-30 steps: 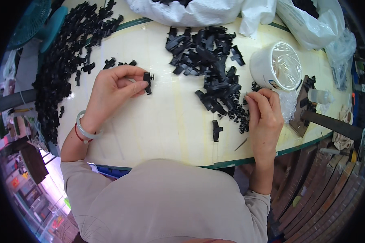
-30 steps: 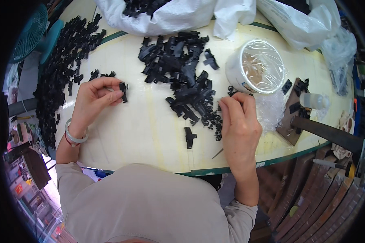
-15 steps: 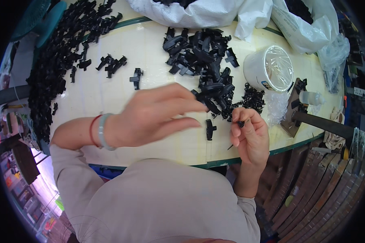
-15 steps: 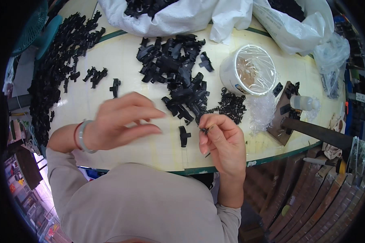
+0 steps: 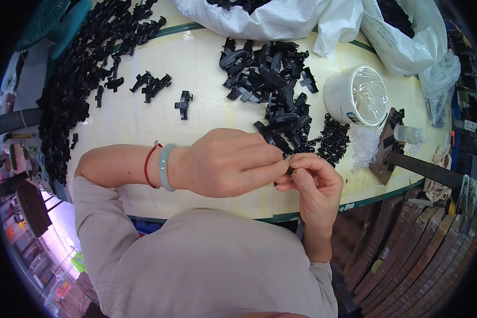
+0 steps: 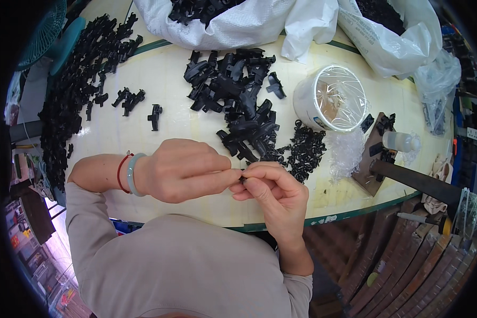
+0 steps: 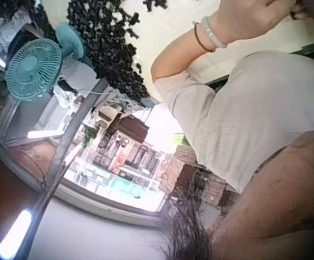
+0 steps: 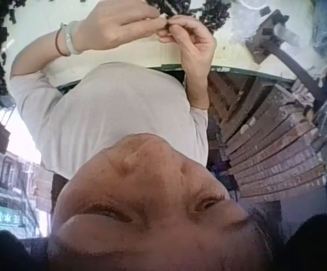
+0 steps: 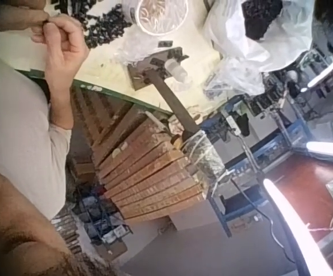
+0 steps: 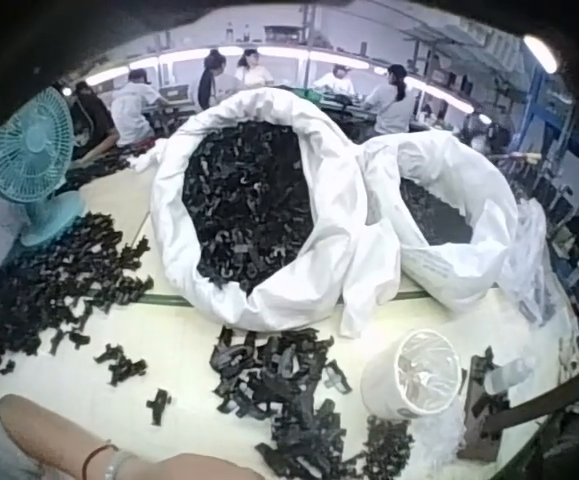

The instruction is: The person assembles small black plastic industrial components by hand at a workbench.

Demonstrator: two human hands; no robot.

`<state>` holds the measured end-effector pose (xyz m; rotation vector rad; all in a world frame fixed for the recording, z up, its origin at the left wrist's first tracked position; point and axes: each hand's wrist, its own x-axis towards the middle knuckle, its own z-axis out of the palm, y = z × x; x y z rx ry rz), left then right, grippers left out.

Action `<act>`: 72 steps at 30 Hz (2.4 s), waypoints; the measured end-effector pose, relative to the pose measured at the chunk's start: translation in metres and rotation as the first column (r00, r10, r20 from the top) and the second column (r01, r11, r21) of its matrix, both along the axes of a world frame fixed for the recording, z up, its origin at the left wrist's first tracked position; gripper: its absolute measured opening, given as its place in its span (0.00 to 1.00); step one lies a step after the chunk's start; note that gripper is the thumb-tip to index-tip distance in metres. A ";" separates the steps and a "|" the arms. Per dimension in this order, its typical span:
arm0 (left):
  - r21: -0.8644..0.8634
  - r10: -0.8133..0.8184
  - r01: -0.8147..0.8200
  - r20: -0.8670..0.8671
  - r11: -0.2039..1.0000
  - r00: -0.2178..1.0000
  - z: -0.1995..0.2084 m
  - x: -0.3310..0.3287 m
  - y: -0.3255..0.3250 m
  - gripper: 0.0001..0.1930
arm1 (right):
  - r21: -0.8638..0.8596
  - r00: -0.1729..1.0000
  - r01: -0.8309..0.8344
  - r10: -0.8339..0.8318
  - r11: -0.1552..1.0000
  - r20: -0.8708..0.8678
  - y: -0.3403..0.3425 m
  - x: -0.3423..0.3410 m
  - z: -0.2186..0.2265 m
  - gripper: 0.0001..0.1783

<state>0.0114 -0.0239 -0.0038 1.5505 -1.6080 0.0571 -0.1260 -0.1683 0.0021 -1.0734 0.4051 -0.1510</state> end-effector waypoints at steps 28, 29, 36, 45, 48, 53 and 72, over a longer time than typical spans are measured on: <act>0.204 0.292 -0.268 -0.095 0.941 0.952 -0.009 0.019 0.002 0.11 | -0.945 0.949 0.287 -0.182 0.154 0.258 -0.056 0.008 0.028 0.12; 0.231 0.279 -0.246 -0.121 0.941 0.953 -0.010 0.019 0.002 0.10 | -0.955 0.951 0.275 -0.182 0.115 0.252 -0.063 0.014 0.033 0.12; 0.246 0.142 -0.067 -0.301 0.967 0.943 -0.010 0.022 0.005 0.09 | -0.981 0.988 0.157 0.013 -0.115 0.156 -0.100 0.052 0.046 0.07; 0.167 0.051 -0.012 -0.230 0.986 0.972 -0.018 0.018 0.003 0.19 | -0.972 0.998 0.057 0.052 -0.230 0.046 -0.103 0.062 0.051 0.07; 0.174 0.032 0.008 -0.226 0.985 0.974 -0.021 0.019 0.006 0.18 | -0.978 0.995 0.099 0.048 -0.184 0.091 -0.096 0.052 0.058 0.08; 0.216 0.077 -0.024 -0.241 0.976 0.967 -0.017 0.019 0.008 0.11 | -0.934 0.992 0.123 -0.059 0.336 0.110 -0.058 0.021 0.054 0.13; 0.310 0.302 0.321 -0.950 0.895 0.075 0.017 0.010 0.007 0.09 | -0.647 0.966 0.236 -0.103 0.725 0.238 -0.010 0.005 0.003 0.12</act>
